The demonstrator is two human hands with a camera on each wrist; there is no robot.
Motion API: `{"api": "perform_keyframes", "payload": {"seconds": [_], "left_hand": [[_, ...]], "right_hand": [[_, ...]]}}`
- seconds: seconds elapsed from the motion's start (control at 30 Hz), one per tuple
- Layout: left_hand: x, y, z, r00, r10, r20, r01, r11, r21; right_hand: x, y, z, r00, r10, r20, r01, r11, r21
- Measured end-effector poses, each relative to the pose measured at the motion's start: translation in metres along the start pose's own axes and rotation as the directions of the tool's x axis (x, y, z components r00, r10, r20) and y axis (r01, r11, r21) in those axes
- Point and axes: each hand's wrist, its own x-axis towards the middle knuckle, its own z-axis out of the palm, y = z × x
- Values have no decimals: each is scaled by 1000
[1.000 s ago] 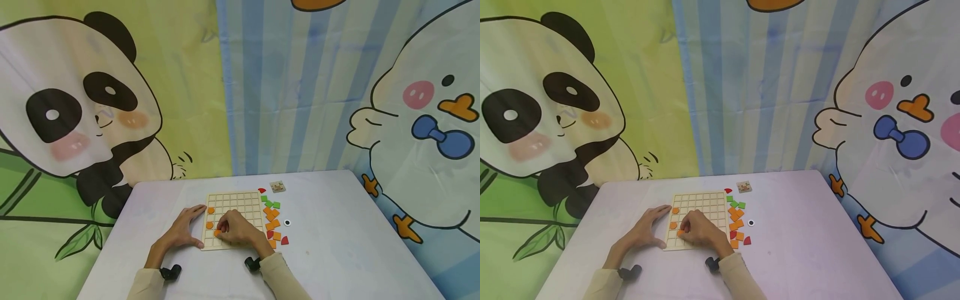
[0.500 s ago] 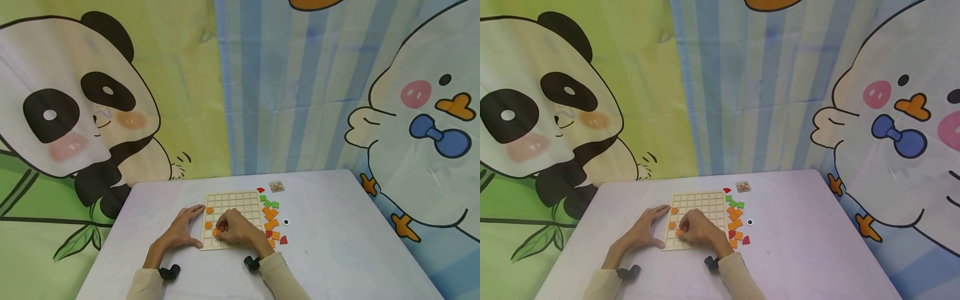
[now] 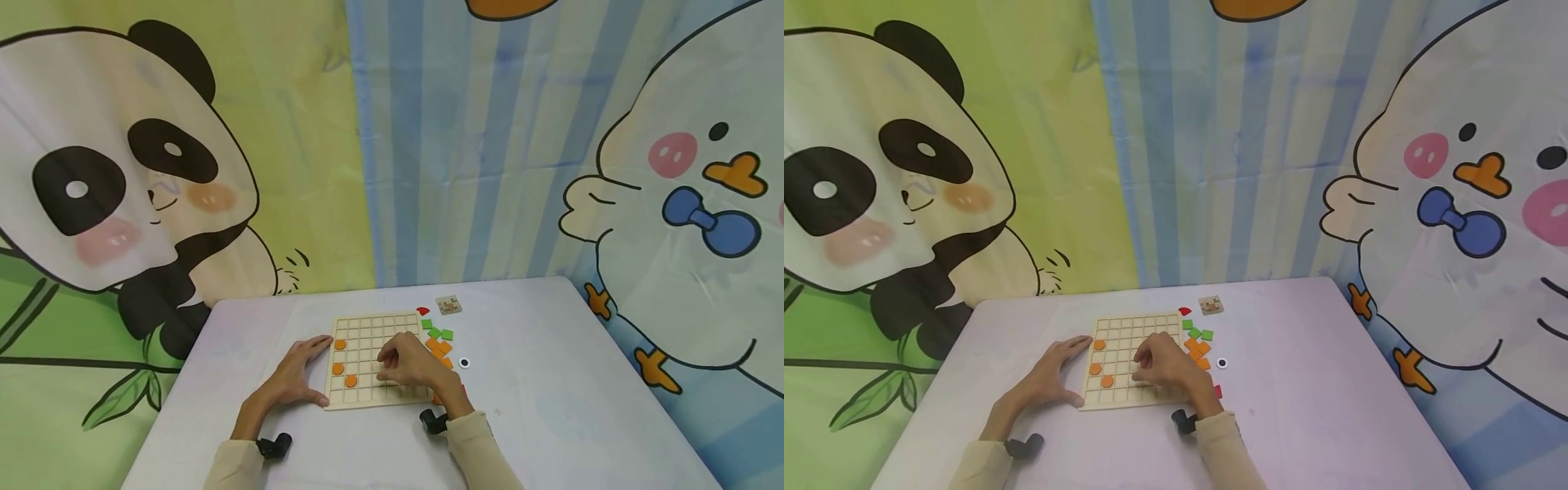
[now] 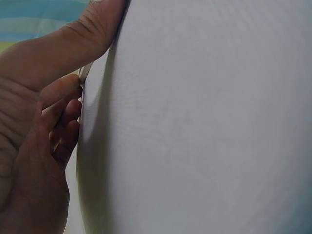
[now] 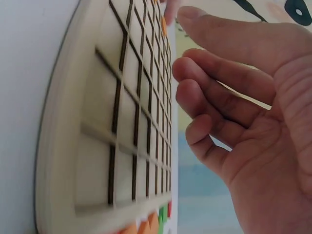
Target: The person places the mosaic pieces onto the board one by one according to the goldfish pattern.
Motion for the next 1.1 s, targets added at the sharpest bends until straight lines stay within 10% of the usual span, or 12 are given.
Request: {"api": "perform_keyframes", "payload": {"seconds": [0.6,1.1], "left_hand": [[-1,-1,1,1000,-13,-1,13,1000,9],[-2,-2,1,1000,-6,-7,6,1000,-8]], "right_hand": [[-54,21,-63,991,125,-49,-129,987,-93],[-104,39,-77,943,321,-90,-330,938,-111]]}}
